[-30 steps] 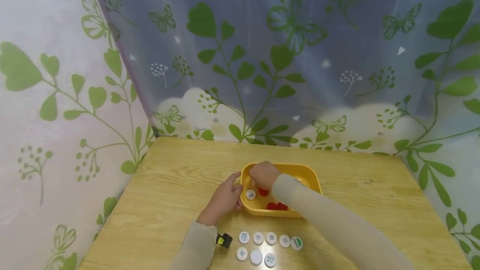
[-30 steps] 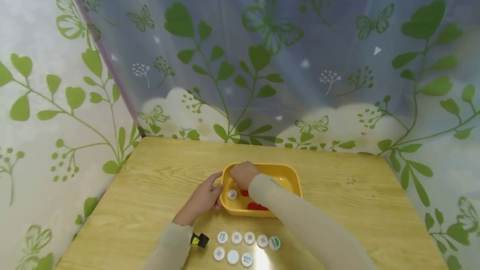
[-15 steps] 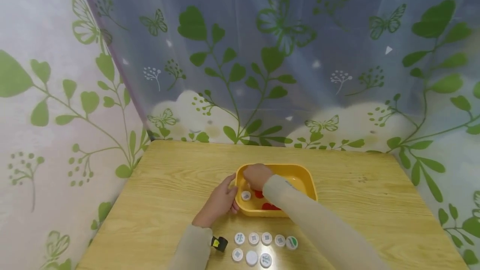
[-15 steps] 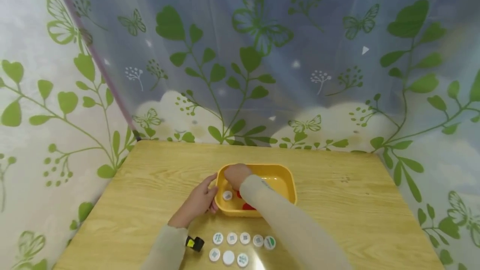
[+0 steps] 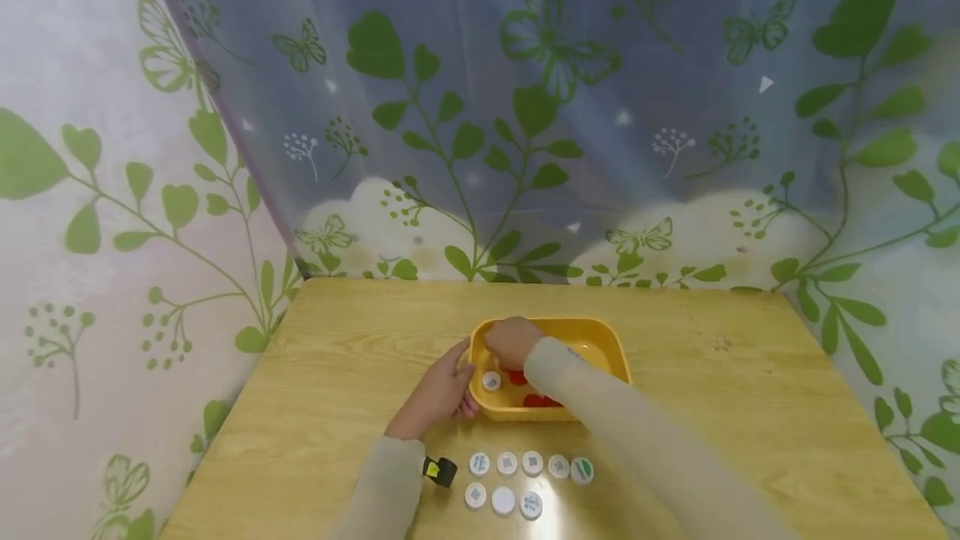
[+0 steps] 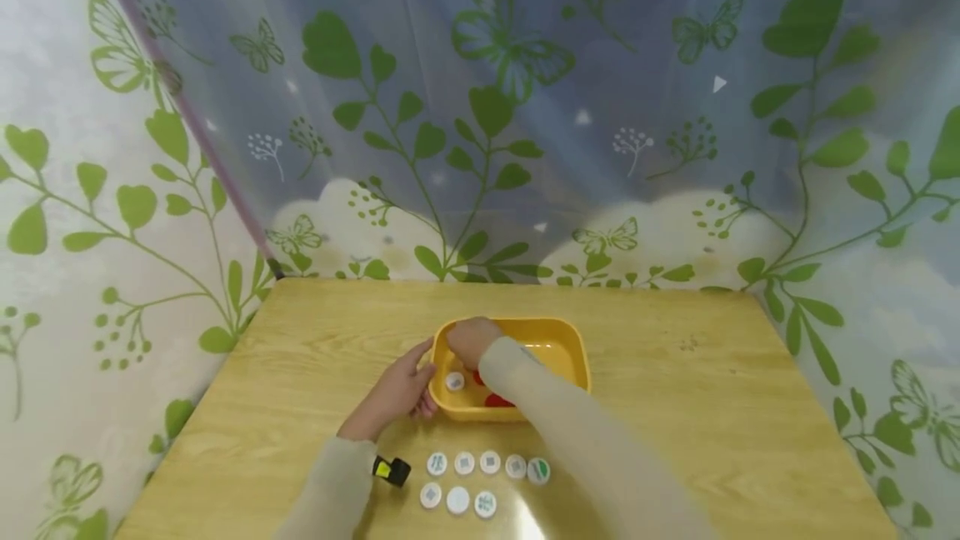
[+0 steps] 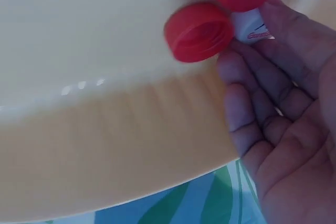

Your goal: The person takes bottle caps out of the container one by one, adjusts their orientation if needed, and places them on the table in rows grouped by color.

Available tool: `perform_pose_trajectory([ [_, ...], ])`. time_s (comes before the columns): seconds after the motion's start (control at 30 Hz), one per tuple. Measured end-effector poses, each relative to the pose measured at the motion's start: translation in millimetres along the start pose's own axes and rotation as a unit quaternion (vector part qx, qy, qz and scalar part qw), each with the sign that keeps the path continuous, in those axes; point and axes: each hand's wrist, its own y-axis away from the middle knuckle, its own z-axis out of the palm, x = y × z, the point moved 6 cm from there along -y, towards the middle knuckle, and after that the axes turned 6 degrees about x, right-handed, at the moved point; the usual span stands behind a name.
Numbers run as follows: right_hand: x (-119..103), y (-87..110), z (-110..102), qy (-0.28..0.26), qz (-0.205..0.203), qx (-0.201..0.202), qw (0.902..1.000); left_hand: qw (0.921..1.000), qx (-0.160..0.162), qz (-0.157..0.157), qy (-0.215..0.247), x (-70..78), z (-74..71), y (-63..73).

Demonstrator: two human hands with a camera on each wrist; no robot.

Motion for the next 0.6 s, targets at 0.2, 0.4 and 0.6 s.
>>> perform_pose_trajectory([
  [0.2, 13, -0.9, 4, -0.043, -0.04, -0.013, 0.9982, 0.9999, 0.003, 0.002, -0.013, 4.3, -2.1, -0.7],
  [0.4, 11, 35.4, -55, -0.056, -0.05, 0.057, 0.9956, 0.9997, 0.01, -0.004, -0.02, 3.7, -2.0, -2.9],
  [0.6, -15, 114.3, -111, -0.13, -0.068, 0.157, 0.9766, 0.9997, 0.006, -0.004, -0.023, 5.0, -0.7, -2.6],
])
